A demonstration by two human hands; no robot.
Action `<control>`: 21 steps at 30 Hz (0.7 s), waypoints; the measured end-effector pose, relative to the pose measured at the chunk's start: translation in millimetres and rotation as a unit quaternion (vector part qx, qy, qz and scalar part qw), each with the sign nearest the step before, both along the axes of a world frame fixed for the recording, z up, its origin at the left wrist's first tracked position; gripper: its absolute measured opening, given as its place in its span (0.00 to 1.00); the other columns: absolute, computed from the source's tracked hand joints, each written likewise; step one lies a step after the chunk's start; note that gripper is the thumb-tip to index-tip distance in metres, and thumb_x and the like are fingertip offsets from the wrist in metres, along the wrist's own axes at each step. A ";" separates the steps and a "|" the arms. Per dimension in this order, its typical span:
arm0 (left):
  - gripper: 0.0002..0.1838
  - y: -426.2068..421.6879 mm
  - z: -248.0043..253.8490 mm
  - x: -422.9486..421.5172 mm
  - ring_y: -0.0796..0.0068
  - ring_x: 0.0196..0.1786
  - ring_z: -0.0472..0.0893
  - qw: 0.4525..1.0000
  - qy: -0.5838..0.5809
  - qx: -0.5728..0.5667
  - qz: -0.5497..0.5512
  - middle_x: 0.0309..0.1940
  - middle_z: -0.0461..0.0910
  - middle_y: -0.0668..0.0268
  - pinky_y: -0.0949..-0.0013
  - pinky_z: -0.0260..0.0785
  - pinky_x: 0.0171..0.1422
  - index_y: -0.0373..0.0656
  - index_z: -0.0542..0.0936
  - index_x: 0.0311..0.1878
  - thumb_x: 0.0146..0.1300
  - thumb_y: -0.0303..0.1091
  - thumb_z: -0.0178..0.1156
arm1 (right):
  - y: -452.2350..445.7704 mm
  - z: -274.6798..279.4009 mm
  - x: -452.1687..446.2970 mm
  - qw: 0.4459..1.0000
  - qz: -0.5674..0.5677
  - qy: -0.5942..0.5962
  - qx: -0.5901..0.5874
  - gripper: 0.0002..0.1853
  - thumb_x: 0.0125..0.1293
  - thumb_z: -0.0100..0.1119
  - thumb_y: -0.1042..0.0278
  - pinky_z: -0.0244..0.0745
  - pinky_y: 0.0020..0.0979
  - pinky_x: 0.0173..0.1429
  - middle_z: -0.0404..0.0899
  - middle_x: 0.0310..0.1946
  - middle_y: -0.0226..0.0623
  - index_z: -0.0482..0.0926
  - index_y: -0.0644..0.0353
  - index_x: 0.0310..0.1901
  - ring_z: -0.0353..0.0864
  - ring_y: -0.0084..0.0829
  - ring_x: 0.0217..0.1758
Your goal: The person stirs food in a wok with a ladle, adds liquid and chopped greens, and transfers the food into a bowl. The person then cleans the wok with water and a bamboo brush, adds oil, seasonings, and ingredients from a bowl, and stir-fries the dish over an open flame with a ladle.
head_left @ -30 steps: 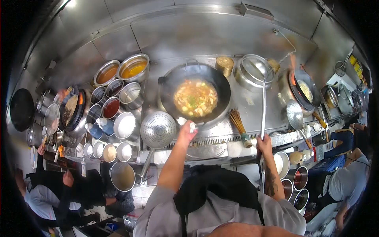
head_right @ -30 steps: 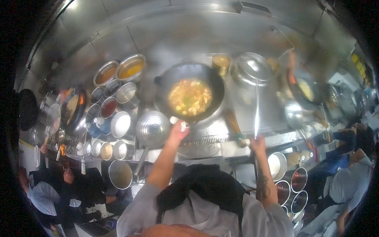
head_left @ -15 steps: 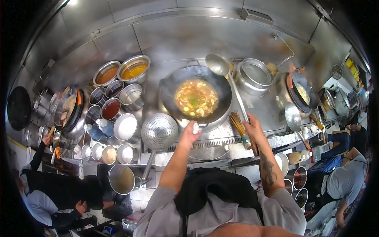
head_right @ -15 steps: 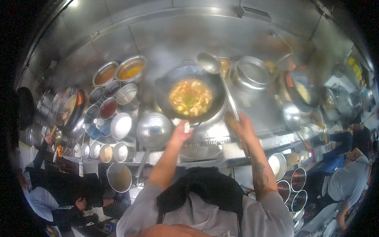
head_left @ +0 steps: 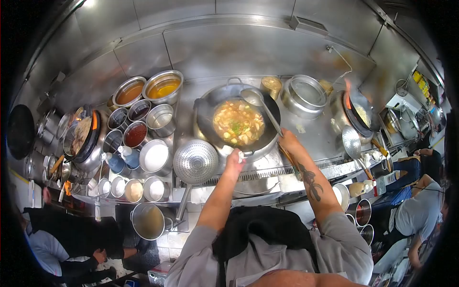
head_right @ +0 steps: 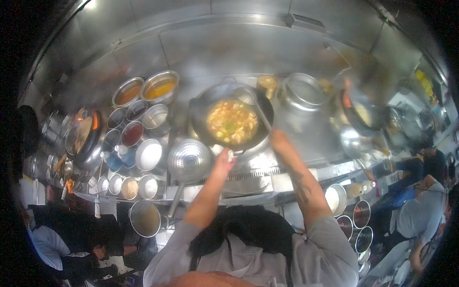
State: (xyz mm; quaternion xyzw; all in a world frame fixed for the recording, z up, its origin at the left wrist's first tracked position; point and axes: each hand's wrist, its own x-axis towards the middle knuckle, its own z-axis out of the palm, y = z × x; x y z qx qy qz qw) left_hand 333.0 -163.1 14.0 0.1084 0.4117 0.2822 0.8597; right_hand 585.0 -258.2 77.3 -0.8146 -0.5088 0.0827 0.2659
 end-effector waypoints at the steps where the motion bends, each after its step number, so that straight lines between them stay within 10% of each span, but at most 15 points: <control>1: 0.04 -3.5 12.8 -1.6 0.74 0.25 0.72 1.000 0.009 -0.002 0.004 0.25 0.74 0.69 0.74 0.60 0.18 0.49 0.74 0.36 0.59 0.35 0.56 | 6.4 0.0 -4.4 0.999 -0.009 0.034 -0.013 0.15 0.61 0.53 0.68 0.73 0.44 0.47 0.79 0.39 0.59 0.73 0.68 0.47 0.81 0.51 0.43; 15: 0.10 11.5 -4.7 -9.1 0.72 0.41 0.71 0.996 -0.033 -0.031 -0.073 0.41 0.73 0.67 0.73 0.65 0.26 0.51 0.75 0.44 0.60 0.37 0.59 | 89.3 10.6 -90.0 0.987 -0.041 0.074 -0.137 0.18 0.58 0.44 0.75 0.76 0.43 0.37 0.79 0.26 0.57 0.70 0.72 0.50 0.81 0.52 0.28; 21: 0.08 8.3 21.9 -9.1 0.71 0.46 0.69 0.994 0.051 -0.039 -0.089 0.42 0.71 0.67 0.68 0.69 0.33 0.52 0.75 0.41 0.60 0.40 0.58 | 66.4 31.6 -130.4 0.989 0.052 0.005 -0.139 0.22 0.61 0.44 0.75 0.75 0.47 0.45 0.79 0.34 0.60 0.64 0.70 0.57 0.80 0.55 0.39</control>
